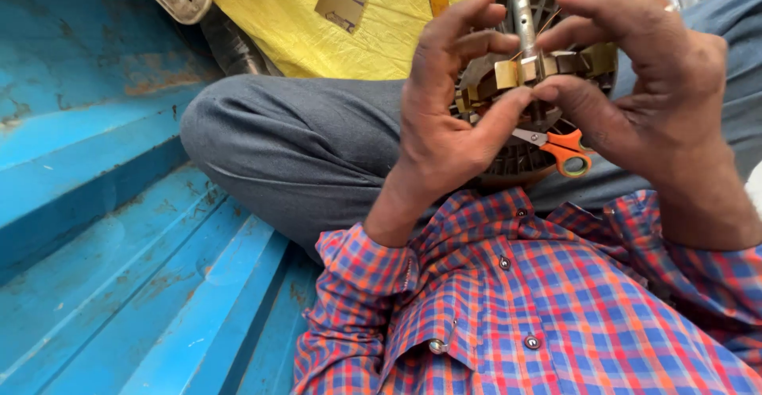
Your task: Insulating the stator coils of an electrical motor using paper strips and tape.
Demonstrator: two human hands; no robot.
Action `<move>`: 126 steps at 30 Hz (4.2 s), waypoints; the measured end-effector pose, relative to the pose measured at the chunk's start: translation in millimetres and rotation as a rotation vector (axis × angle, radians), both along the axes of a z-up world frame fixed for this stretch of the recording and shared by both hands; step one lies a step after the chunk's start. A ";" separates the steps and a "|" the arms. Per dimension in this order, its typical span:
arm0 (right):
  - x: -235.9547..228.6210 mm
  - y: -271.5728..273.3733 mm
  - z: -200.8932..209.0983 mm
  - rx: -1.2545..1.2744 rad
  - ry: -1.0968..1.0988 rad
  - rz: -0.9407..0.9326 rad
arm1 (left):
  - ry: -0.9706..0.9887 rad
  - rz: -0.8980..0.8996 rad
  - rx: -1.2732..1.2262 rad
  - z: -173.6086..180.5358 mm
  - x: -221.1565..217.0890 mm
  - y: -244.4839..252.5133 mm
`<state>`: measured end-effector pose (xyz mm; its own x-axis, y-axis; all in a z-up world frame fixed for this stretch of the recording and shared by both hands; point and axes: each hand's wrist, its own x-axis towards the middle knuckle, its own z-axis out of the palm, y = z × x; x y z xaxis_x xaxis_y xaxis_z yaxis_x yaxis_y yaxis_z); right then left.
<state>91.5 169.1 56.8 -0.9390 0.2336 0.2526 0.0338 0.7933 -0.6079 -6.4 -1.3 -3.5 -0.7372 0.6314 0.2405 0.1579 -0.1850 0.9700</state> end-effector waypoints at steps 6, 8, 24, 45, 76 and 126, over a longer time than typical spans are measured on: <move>-0.1 8.6 -11.1 -0.627 -0.054 0.024 | -0.334 -0.252 0.154 0.4 -24.2 7.4; -0.1 11.9 -15.7 -0.638 -0.085 -0.008 | -0.323 -0.290 0.100 4.9 -34.3 10.9; -8.4 24.3 -32.8 -0.850 -0.110 0.054 | 0.957 -0.719 -0.145 70.3 -98.2 48.6; 3.3 22.8 -40.4 -0.923 -0.091 0.010 | 0.943 -0.876 -0.033 63.2 -108.5 59.5; 2.2 30.1 -21.2 -0.336 0.116 0.194 | 0.011 -0.296 0.044 -9.6 -24.8 6.0; 37.7 -15.6 -50.2 -0.081 0.221 -0.226 | 0.503 0.003 -0.129 -14.4 13.4 26.3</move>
